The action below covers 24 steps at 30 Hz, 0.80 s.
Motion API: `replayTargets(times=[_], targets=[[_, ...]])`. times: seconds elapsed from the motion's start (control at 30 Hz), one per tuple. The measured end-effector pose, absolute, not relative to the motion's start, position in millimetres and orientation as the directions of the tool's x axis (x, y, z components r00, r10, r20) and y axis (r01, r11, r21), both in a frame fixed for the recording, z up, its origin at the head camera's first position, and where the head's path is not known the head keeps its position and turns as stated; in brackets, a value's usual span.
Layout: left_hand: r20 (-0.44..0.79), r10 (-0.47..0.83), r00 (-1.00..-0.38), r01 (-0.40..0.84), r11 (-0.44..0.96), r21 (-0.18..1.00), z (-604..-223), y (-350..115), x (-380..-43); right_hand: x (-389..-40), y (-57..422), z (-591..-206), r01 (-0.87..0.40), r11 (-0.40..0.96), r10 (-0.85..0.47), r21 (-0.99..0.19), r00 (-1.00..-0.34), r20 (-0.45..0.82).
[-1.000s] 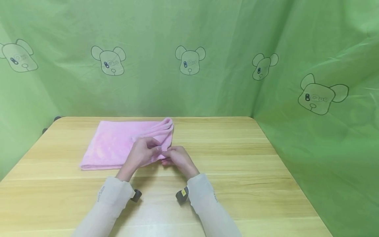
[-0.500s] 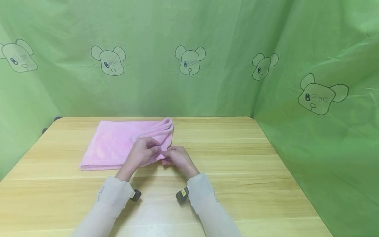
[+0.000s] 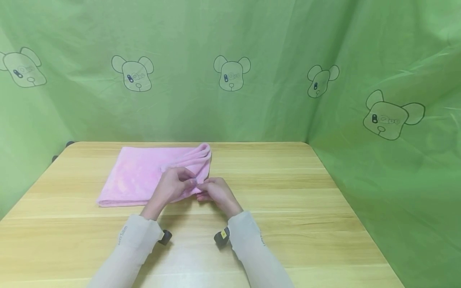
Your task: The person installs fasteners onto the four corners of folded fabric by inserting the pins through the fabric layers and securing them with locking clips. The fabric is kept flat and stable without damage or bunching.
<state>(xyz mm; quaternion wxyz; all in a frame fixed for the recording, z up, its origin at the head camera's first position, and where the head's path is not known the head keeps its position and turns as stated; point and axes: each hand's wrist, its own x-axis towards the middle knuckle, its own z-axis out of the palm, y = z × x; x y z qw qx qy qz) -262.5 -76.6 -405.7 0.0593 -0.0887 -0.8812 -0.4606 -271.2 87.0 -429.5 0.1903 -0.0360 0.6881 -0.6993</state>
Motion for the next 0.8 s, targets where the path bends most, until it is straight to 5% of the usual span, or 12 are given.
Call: replayTargets(times=[0.8], targets=[[0.101,0.162,-0.982,0.179,0.594,0.784,-404.6,-75.2,-261.5,-270.2,88.4,-423.7,0.274,-0.042,-0.373,-0.961,-0.896,-0.239]])
